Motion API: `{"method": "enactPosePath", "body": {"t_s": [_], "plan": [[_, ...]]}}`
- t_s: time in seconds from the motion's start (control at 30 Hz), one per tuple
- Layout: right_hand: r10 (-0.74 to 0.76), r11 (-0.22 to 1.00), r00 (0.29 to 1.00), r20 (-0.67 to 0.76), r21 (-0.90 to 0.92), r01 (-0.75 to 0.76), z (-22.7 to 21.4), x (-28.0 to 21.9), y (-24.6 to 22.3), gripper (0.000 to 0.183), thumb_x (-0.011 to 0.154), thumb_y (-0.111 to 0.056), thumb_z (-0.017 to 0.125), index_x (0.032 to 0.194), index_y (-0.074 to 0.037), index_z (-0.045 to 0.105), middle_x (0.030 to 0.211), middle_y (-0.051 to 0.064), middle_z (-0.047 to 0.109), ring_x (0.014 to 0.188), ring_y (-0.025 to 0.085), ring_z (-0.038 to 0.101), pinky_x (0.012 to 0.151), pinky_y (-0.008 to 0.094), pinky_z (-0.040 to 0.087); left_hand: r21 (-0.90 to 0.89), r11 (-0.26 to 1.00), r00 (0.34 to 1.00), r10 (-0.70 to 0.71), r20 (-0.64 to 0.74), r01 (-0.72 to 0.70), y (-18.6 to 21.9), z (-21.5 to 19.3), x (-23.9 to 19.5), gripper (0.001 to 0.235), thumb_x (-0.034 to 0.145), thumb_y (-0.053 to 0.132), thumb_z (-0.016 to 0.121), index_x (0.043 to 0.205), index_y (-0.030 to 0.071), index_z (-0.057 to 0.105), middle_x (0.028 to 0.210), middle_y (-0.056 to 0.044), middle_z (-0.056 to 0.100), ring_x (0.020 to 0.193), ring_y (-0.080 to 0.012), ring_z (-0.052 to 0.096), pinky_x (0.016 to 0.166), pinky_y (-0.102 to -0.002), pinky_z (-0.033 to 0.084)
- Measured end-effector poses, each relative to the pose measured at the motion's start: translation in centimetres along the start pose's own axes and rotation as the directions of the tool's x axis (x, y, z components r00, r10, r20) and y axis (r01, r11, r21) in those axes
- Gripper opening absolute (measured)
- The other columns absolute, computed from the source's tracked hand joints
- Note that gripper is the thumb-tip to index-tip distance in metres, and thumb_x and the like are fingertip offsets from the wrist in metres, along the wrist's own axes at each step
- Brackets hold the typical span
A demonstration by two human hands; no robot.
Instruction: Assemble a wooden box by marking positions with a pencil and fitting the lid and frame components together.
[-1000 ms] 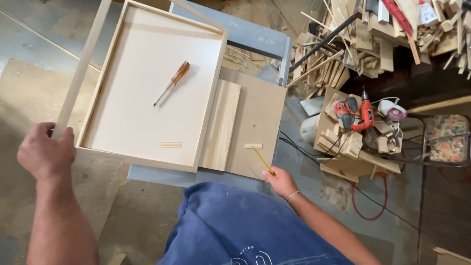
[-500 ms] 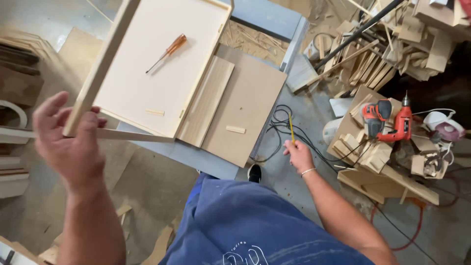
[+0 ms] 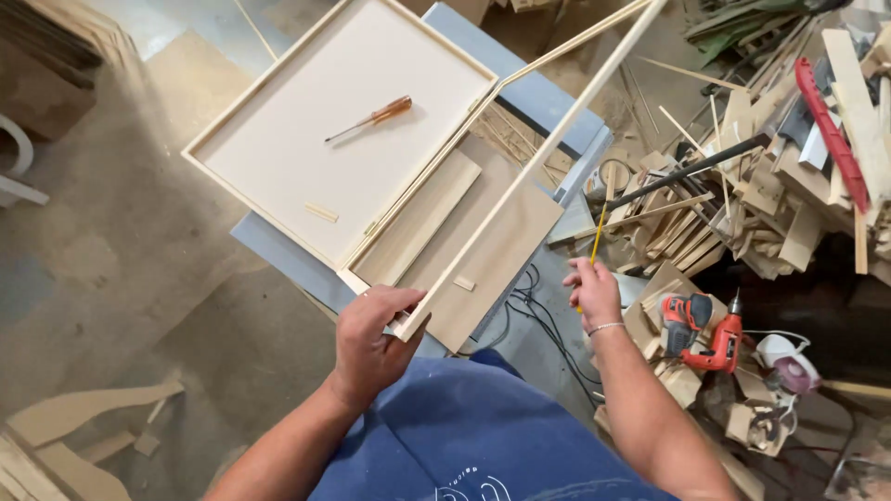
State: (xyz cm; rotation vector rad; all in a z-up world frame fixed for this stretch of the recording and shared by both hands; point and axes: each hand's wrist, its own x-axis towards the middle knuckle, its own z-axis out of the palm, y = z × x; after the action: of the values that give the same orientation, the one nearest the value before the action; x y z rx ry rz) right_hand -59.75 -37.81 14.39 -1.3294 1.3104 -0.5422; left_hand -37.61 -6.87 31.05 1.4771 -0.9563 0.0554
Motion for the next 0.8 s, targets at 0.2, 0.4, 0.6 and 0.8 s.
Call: {"method": "enactPosePath", "body": {"t_s": [0.2, 0.4, 0.6, 0.8], "plan": [[0.103, 0.993, 0.994, 0.039, -0.068, -0.100, 1.8, 9.7, -3.6, 0.024, 0.096, -0.031, 0.059, 0.099, -0.009, 0.068, 0.086, 0.005, 0.067, 0.042, 0.012, 0.044, 0.043, 0.026, 0.037, 0.115, 0.993, 0.994, 0.030, -0.105, -0.018, 1.5, -1.0, 0.6, 0.011, 0.093, 0.006, 0.068, 0.103, 0.002, 0.067, 0.092, -0.012, 0.072, 0.079, -0.0292, 0.070, 0.077, -0.039, 0.056], [0.174, 0.983, 0.976, 0.131, -0.089, -0.163, 8.5, 23.0, -9.9, 0.030, 0.097, -0.038, 0.063, 0.109, -0.012, 0.055, 0.096, 0.010, 0.070, 0.038, 0.009, 0.034, 0.038, 0.026, 0.033, 0.305, 0.941, 0.930, -0.027, -0.367, 0.148, 1.2, 0.3, 1.6, 0.019, 0.096, 0.016, 0.066, 0.101, -0.003, 0.068, 0.095, -0.016, 0.072, 0.087, -0.0294, 0.072, 0.085, -0.040, 0.058], [-0.007, 0.995, 0.968, 0.250, -0.092, 0.030, 18.2, 37.3, -11.7, 0.040, 0.092, -0.044, 0.057, 0.111, -0.011, 0.070, 0.096, 0.005, 0.071, 0.035, 0.013, 0.034, 0.030, 0.027, 0.029, 0.509, 0.769, 0.801, -0.006, -0.599, 0.387, 0.9, 3.6, 1.0, 0.021, 0.111, 0.003, 0.068, 0.121, -0.014, 0.062, 0.109, -0.025, 0.070, 0.101, -0.0327, 0.070, 0.094, -0.040, 0.056], [0.061, 0.991, 0.885, 0.462, -0.131, 0.000, 24.5, 41.6, -14.5, 0.032, 0.080, -0.030, 0.065, 0.111, -0.023, 0.070, 0.078, -0.001, 0.071, 0.037, 0.013, 0.033, 0.033, 0.030, 0.025, 0.572, 0.702, 0.741, 0.094, -0.665, 0.425, 0.6, 4.1, 1.2, 0.014, 0.117, -0.005, 0.064, 0.124, -0.014, 0.055, 0.108, -0.028, 0.067, 0.102, -0.0341, 0.067, 0.097, -0.040, 0.055]]}}
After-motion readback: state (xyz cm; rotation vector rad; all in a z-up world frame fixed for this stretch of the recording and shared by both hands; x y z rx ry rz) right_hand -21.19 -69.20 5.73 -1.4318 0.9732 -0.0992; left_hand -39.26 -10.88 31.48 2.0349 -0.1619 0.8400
